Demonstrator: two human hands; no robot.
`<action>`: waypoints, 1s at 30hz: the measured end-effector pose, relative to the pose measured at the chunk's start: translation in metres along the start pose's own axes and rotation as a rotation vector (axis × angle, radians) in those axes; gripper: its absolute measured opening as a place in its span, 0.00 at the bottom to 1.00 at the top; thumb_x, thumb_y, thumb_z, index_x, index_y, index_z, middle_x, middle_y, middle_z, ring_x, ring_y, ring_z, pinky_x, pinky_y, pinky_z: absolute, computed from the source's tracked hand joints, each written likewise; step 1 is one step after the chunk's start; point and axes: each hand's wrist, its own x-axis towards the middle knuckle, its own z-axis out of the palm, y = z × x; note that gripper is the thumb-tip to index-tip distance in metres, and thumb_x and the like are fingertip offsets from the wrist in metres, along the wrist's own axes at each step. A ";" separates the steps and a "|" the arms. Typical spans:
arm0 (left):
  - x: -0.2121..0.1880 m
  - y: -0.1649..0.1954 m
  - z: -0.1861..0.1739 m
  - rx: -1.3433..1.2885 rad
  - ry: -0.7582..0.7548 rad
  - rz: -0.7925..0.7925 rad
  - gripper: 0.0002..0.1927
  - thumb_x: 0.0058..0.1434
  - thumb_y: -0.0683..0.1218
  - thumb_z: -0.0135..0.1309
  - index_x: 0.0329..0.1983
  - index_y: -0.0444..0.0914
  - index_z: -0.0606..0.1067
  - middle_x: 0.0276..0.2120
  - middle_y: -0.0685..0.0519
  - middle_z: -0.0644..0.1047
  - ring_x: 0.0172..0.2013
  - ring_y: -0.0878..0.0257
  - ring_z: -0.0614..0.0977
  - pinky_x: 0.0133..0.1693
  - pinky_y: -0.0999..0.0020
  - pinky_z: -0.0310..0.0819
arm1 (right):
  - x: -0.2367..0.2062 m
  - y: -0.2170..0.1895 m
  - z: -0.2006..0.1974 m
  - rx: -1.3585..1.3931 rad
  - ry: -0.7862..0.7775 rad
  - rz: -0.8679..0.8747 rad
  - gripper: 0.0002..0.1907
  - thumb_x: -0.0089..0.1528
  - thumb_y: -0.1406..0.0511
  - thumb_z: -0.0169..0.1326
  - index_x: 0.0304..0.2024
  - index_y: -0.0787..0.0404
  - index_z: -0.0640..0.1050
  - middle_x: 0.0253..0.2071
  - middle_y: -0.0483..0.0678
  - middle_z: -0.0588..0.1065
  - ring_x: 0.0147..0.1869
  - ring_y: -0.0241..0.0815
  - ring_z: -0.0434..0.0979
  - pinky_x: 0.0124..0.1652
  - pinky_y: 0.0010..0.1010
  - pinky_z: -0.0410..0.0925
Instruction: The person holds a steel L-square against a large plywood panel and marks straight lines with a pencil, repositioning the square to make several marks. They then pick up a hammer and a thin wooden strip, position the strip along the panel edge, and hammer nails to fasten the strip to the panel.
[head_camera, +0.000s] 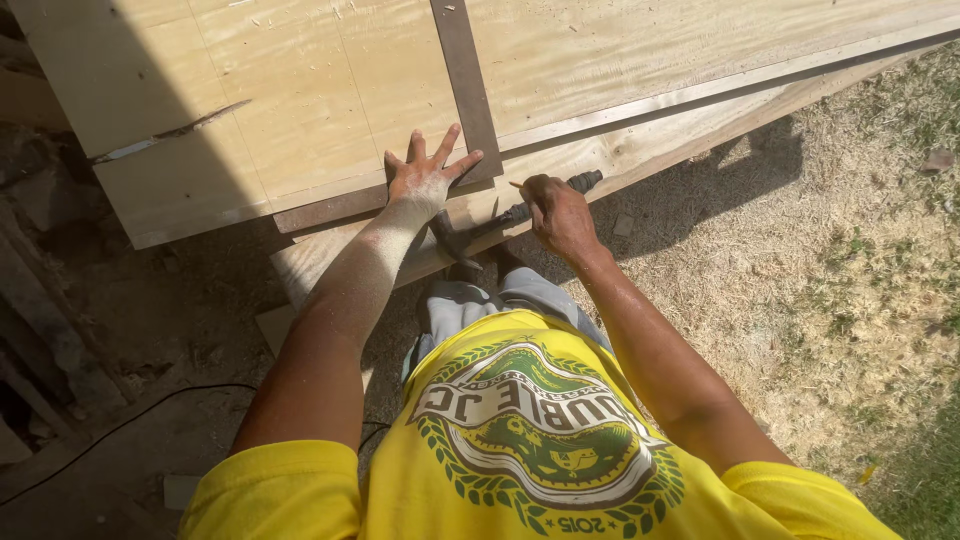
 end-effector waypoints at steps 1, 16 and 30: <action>0.000 -0.002 0.004 0.017 0.006 0.006 0.49 0.64 0.43 0.53 0.75 0.76 0.42 0.78 0.59 0.34 0.69 0.36 0.54 0.52 0.26 0.70 | 0.004 0.001 0.006 0.016 0.054 0.084 0.12 0.70 0.62 0.51 0.47 0.65 0.78 0.44 0.61 0.78 0.50 0.63 0.79 0.49 0.47 0.71; 0.027 0.070 -0.029 -0.316 -0.011 0.113 0.25 0.67 0.42 0.52 0.67 0.53 0.69 0.64 0.54 0.70 0.58 0.49 0.73 0.58 0.55 0.75 | 0.089 0.089 0.024 0.723 -0.045 0.734 0.19 0.65 0.60 0.59 0.47 0.71 0.75 0.28 0.48 0.73 0.21 0.32 0.65 0.19 0.29 0.60; 0.124 0.195 -0.059 -0.300 0.122 0.120 0.38 0.65 0.36 0.47 0.75 0.59 0.61 0.73 0.54 0.59 0.64 0.49 0.67 0.65 0.51 0.65 | 0.072 0.238 -0.097 0.789 -0.082 0.704 0.13 0.65 0.64 0.61 0.45 0.69 0.80 0.32 0.49 0.79 0.24 0.32 0.73 0.24 0.26 0.68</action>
